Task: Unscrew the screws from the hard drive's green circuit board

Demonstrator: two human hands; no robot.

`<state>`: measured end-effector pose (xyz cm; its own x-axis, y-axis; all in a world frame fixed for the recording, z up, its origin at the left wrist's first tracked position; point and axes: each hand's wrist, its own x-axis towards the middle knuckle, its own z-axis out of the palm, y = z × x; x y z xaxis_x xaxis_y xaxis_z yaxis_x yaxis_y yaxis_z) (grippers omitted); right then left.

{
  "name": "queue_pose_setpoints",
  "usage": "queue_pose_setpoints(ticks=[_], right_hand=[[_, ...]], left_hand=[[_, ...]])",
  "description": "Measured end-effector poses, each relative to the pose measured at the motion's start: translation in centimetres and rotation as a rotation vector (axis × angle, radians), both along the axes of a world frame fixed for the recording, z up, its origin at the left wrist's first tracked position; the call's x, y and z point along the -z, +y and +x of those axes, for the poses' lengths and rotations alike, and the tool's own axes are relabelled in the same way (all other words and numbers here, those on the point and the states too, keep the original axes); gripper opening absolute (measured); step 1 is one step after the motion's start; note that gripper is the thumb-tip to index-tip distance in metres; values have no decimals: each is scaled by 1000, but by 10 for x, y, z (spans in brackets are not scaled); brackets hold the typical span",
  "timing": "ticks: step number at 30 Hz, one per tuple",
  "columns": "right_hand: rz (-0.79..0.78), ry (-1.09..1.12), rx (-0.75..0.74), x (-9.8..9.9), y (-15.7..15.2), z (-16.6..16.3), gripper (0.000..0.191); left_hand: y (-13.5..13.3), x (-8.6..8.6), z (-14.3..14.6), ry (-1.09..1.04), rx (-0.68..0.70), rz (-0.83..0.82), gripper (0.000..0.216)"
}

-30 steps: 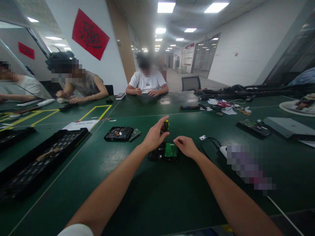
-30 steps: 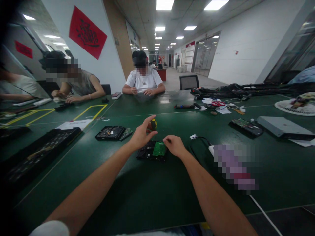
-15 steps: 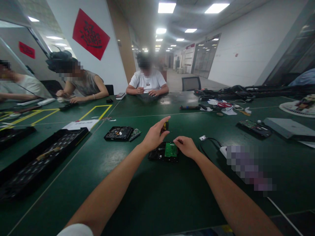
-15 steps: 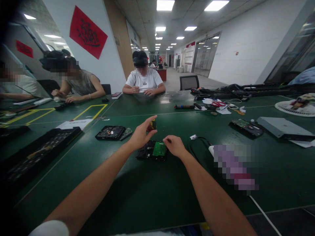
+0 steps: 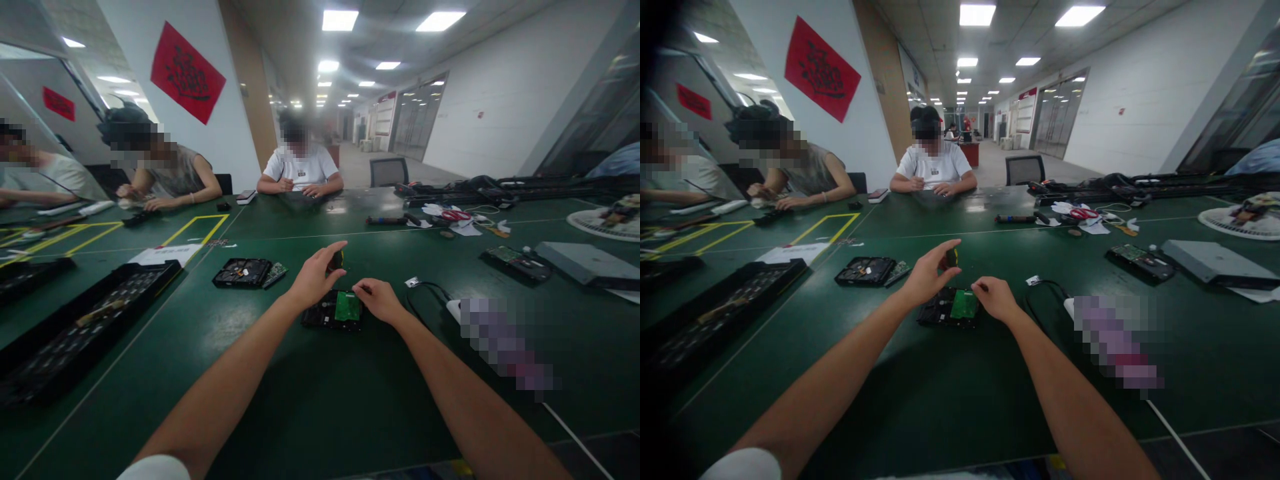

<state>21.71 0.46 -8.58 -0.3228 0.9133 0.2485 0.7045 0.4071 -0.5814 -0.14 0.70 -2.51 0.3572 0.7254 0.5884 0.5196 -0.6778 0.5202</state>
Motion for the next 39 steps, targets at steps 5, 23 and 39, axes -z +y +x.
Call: queue_pose_setpoints(ticks=[5, 23, 39], right_hand=[[-2, 11, 0, 2, 1, 1, 29], [-30, 180, 175, 14, 10, 9, 22], [-14, 25, 110, 1, -1, 5, 19]], left_hand=[[-1, -1, -1, -14, 47, -41, 67], [-1, -4, -1, -22, 122, -93, 65], [-5, -13, -1, 1, 58, -67, 64]])
